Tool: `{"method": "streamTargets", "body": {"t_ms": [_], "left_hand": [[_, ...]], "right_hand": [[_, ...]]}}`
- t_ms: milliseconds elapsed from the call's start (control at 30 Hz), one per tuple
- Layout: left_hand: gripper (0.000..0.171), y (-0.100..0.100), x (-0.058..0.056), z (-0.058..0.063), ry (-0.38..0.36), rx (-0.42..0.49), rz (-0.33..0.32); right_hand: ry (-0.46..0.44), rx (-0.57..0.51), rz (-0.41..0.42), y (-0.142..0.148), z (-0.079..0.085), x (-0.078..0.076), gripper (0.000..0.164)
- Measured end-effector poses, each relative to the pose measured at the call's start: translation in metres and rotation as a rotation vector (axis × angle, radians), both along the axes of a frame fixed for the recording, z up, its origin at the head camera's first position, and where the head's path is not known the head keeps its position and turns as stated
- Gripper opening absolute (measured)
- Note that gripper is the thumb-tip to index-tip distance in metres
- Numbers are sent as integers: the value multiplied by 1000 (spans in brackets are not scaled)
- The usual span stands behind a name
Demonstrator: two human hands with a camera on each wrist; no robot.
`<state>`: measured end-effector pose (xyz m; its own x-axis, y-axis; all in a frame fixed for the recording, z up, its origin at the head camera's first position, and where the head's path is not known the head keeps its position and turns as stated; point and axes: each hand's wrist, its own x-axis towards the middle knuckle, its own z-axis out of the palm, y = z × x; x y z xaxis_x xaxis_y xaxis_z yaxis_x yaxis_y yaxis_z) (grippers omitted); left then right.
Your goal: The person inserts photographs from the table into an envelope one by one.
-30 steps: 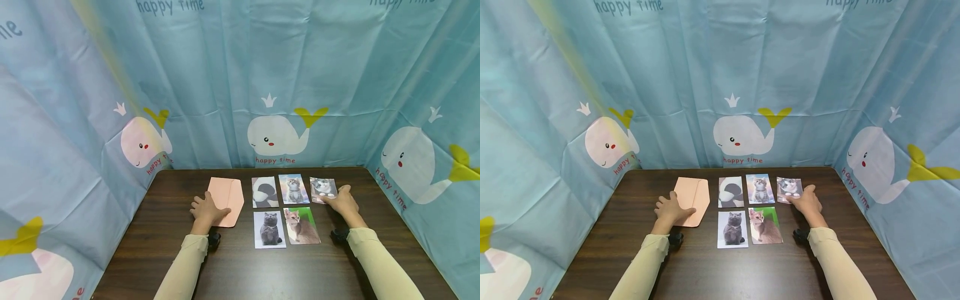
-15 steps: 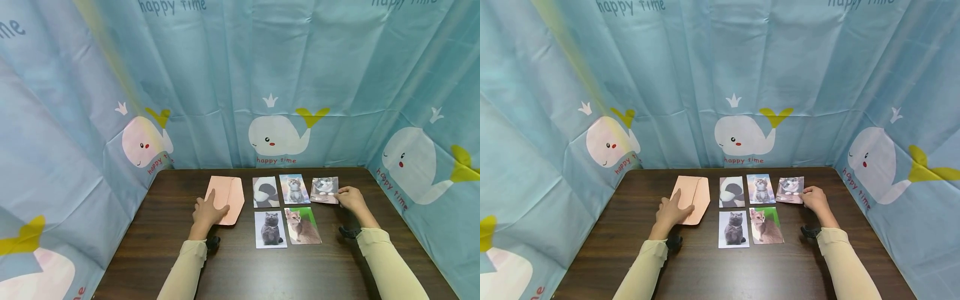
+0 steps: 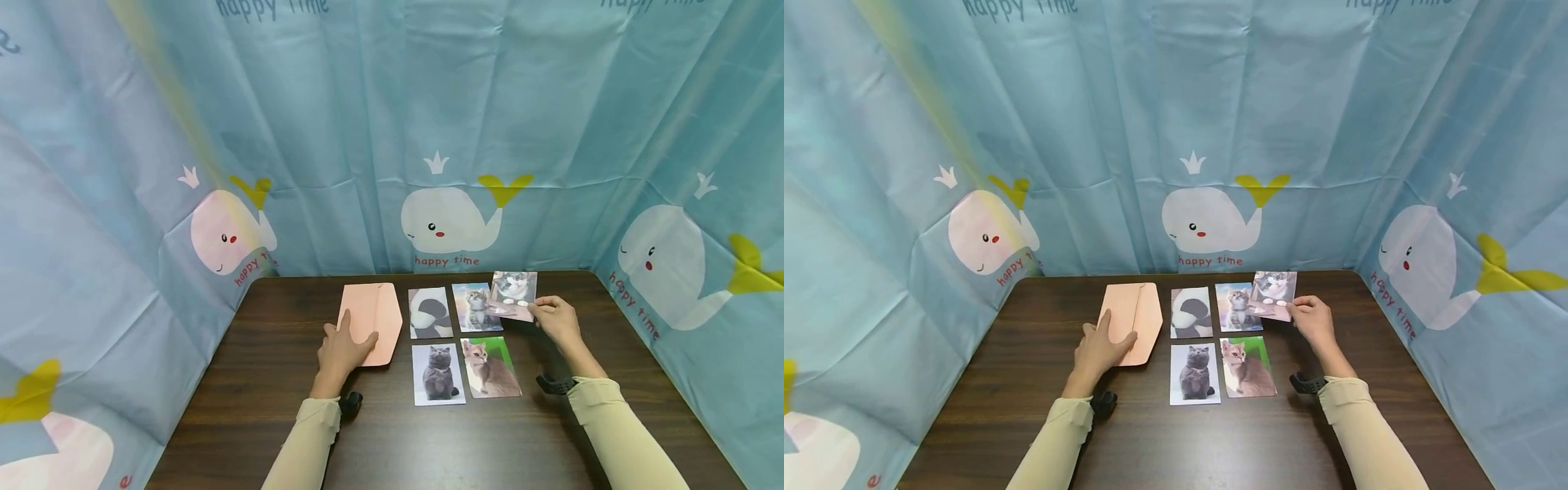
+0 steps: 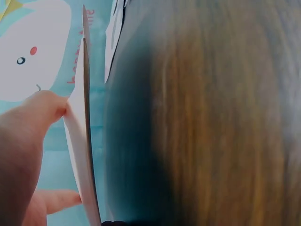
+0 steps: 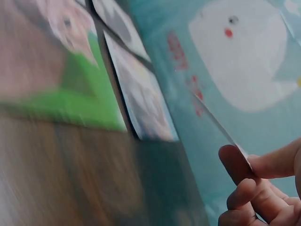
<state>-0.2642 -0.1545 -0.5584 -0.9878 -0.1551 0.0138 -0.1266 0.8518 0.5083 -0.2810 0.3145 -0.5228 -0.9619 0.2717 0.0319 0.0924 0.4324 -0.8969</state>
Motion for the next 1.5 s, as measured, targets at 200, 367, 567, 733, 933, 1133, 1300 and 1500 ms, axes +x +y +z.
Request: {"method": "streamTargets", "body": {"t_ms": [200, 367, 567, 733, 933, 1133, 1300, 1500], "left_hand": [[115, 6, -3, 0, 10, -18, 8], [119, 10, -4, -4, 26, -26, 12], [120, 12, -5, -5, 27, -19, 19], [120, 14, -4, -3, 22, -16, 31], [120, 16, -4, -2, 32, -20, 39], [119, 16, -3, -4, 17, -15, 44], [120, 16, -2, -5, 16, -5, 40], [120, 16, -4, -5, 35, -13, 34]], "right_hand": [[-12, -90, 113, -36, -3, -2, 33], [-37, -157, 196, -65, -5, -6, 34], [-28, -183, 250, -93, -10, -13, 31], [-36, -158, 281, -115, -14, -17, 28], [-33, -112, 308, -142, -16, -21, 24], [-32, -129, 331, -163, -23, -28, 21], [-52, -183, 333, -178, -24, -33, 21], [-62, -202, 314, -195, -23, -41, 18]]}}
